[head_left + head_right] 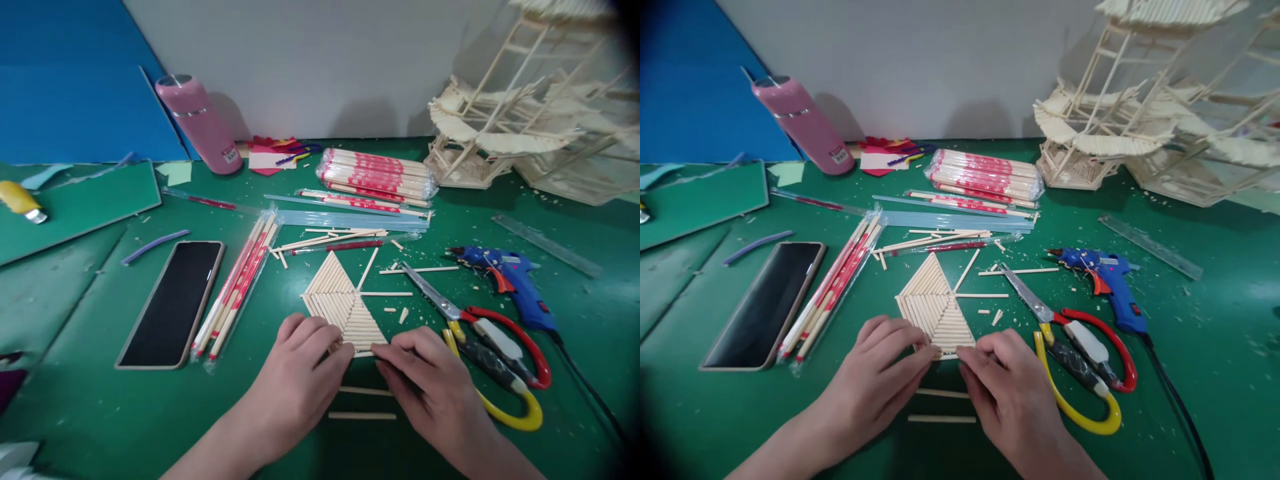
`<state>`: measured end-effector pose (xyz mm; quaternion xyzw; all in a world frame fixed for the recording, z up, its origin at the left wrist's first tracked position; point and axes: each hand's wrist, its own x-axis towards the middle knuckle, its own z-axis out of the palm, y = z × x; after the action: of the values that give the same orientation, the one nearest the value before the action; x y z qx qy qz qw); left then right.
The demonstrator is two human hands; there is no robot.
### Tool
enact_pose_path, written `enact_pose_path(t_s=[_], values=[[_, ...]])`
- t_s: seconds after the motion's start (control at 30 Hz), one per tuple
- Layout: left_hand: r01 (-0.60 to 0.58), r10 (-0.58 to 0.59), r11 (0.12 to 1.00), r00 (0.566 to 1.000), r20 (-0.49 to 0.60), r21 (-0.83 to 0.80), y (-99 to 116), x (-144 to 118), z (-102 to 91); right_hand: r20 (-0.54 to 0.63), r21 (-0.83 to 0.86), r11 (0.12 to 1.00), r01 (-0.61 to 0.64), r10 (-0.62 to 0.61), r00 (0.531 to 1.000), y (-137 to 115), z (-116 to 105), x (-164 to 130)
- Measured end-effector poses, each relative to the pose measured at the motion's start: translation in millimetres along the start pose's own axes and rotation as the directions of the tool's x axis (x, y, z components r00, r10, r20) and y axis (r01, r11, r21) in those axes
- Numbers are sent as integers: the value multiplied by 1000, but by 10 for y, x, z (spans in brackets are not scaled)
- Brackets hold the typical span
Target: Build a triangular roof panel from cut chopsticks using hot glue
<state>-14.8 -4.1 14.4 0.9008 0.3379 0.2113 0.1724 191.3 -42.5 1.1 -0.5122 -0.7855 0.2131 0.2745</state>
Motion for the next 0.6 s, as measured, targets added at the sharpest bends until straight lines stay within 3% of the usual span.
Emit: enact_pose_path(t_s=[0.13, 0.33, 0.6], values=[[-7, 11, 990, 1000, -26, 139, 23, -92, 87, 36, 0, 1000, -28, 28, 999, 7, 29, 14], [-69, 73, 960, 997, -4, 272, 22, -161, 137, -9, -36, 999, -32, 31, 999, 10, 43, 19], [-117, 112, 947, 993, 34, 300, 5, -184, 110, -18, -52, 998, -23, 22, 1000, 19, 52, 11]])
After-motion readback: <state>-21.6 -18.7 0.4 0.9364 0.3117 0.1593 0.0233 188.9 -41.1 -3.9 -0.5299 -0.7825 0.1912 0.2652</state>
